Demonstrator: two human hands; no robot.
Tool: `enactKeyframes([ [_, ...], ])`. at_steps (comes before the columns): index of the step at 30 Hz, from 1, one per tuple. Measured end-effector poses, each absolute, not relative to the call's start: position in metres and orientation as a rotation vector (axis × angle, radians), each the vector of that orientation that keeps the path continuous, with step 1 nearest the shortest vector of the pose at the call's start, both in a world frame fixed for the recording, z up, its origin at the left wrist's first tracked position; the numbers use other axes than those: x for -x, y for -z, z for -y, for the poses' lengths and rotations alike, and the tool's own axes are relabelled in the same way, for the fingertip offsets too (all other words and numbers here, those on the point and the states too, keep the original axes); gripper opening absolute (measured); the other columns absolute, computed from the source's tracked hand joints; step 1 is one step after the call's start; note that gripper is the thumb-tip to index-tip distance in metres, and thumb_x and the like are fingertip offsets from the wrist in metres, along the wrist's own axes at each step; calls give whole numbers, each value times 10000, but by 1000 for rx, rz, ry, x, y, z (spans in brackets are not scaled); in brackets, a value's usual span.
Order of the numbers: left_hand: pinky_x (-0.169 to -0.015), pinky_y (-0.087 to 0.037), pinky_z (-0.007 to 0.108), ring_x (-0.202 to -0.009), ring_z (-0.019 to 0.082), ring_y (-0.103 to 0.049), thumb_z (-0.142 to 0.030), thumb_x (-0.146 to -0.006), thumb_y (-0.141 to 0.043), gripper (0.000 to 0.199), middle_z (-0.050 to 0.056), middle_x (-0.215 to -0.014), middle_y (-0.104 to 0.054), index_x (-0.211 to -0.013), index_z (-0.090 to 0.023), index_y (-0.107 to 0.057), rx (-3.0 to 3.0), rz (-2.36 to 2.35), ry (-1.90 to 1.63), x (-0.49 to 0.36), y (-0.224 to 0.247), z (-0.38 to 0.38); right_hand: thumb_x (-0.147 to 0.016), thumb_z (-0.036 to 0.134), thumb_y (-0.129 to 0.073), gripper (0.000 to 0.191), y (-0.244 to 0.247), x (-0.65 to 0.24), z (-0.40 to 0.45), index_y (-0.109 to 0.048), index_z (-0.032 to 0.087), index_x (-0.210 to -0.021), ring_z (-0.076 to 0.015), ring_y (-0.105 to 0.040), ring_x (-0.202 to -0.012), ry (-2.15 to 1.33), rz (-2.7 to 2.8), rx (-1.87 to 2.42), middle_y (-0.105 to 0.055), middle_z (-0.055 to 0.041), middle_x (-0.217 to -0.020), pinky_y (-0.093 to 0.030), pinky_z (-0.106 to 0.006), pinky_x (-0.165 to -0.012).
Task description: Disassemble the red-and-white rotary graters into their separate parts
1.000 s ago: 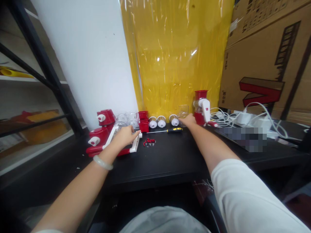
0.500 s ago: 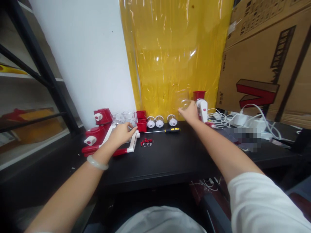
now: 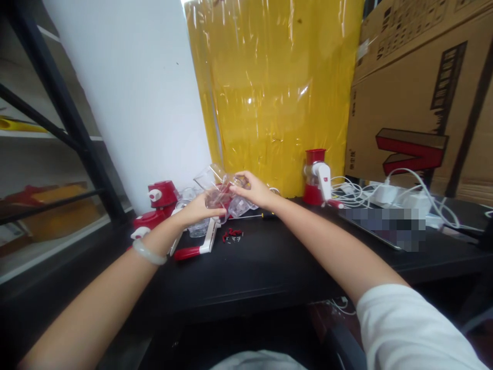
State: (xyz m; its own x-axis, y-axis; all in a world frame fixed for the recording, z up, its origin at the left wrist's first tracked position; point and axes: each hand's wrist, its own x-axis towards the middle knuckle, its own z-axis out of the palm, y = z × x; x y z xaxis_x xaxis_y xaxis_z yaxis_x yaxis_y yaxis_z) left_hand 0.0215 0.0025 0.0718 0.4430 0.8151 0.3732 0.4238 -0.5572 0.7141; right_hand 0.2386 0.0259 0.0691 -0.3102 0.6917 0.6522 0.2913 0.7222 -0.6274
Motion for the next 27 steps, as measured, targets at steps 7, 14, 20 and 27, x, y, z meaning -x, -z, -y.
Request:
enactKeyframes([
  [7, -887, -562, 364, -1039, 247, -697, -522, -854, -565, 597, 185, -1271, -651, -1289, -113, -539, -1493, -845, -1192, -15, -56, -11, -962, 616, -305, 587, -51, -265, -41, -470, 215, -1358, -191, -652, -1027, -595, 1806, 953, -681, -95, -1118, -503, -311, -863],
  [14, -912, -554, 361, -1037, 271, -703, -643, -933, -234, 753, 214, -1089, -726, -1208, -47, -603, -1306, -668, -1115, 0, -51, -7, -905, 556, -485, 458, 10, -342, -84, -712, 159, -928, -226, -639, -808, -184, 2110, 1540, -701, -99, -860, -459, -325, -763],
  [20, -843, -572, 337, -982, 298, -721, -701, -868, -392, 809, 251, -1006, -736, -1151, 22, -618, -1189, -345, -1026, 8, -42, -15, -701, 637, -691, 523, 29, -352, -101, -725, 176, -946, -227, -619, -822, -395, 2206, 1574, -685, -79, -898, -436, -304, -702],
  [27, -783, -588, 342, -960, 313, -731, -646, -890, -413, 750, 256, -997, -739, -1154, 22, -630, -1094, -322, -1014, 8, -39, -16, -609, 585, -785, 498, 36, -356, -105, -653, 188, -880, -179, -609, -744, -632, 2122, 1402, -660, -27, -806, -444, -278, -644],
])
